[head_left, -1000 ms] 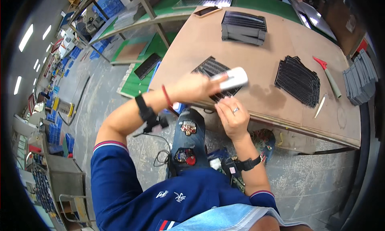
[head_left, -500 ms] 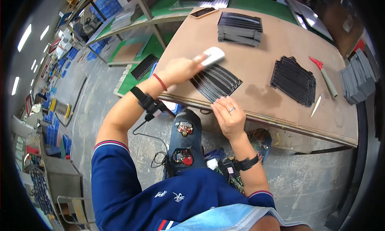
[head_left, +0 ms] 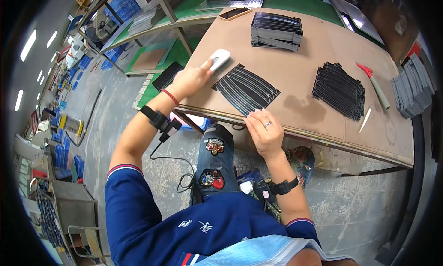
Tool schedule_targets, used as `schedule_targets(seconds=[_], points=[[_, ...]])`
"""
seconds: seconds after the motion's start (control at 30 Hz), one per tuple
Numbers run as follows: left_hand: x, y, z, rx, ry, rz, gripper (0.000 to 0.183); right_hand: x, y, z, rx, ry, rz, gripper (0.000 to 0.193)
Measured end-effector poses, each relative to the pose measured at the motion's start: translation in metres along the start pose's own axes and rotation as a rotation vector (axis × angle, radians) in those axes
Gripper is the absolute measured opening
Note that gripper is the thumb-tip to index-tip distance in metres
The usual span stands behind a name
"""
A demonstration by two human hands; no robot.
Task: The recorder brushes dust off metal heat sinks or grills and then uses a white marking pen to write on one of them.
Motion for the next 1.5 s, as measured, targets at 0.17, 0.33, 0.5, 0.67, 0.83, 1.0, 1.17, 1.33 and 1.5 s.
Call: schedule_targets(seconds=[0.17, 0.33, 0.5, 0.67, 0.83, 1.0, 1.17, 1.33, 1.5], points=[[-0.081, 0.042, 0.011, 0.194, 0.090, -0.259, 0.048, -0.003, 0.006, -0.002, -0.007, 0.028, -0.019, 0.010], [-0.028, 0.009, -0.001, 0.127, 0.047, -0.013, 0.045, -0.004, 0.000, 0.001, 0.001, 0.041, 0.014, 0.010], [-0.032, 0.005, -0.006, 0.064, -0.110, -0.285, 0.047, -0.004, 0.002, -0.005, -0.008, 0.022, -0.012, 0.011], [-0.095, 0.023, 0.003, 0.253, 0.068, -0.315, 0.046, -0.004, 0.009, 0.000, 0.041, 0.041, -0.039, 0.011], [-0.013, -0.032, -0.001, 0.012, 0.026, -0.063, 0.043, 0.002, 0.005, 0.002, -0.006, -0.002, -0.002, 0.011], [-0.104, 0.009, -0.001, 0.163, 0.153, -0.497, 0.050, -0.001, 0.004, -0.001, -0.015, 0.018, -0.009, 0.011], [-0.037, -0.039, -0.012, 0.115, 0.223, -0.154, 0.046, 0.001, 0.000, 0.001, -0.011, 0.029, 0.016, 0.011], [0.005, -0.054, -0.019, 0.112, 0.188, -0.112, 0.044, 0.001, 0.004, 0.001, 0.007, 0.012, 0.004, 0.012], [-0.008, -0.041, -0.011, 0.124, 0.250, -0.031, 0.045, 0.008, -0.002, 0.010, 0.081, 0.073, -0.037, 0.021]])
Point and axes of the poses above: each hand's wrist, its own y-axis away from the middle knuckle, its own z-axis out of the back of the hand, x = y × z, the point moved 5 cm from there along -y, towards the middle knuckle, and after that the axes turned 1 degree about z, right-handed, at the moved point
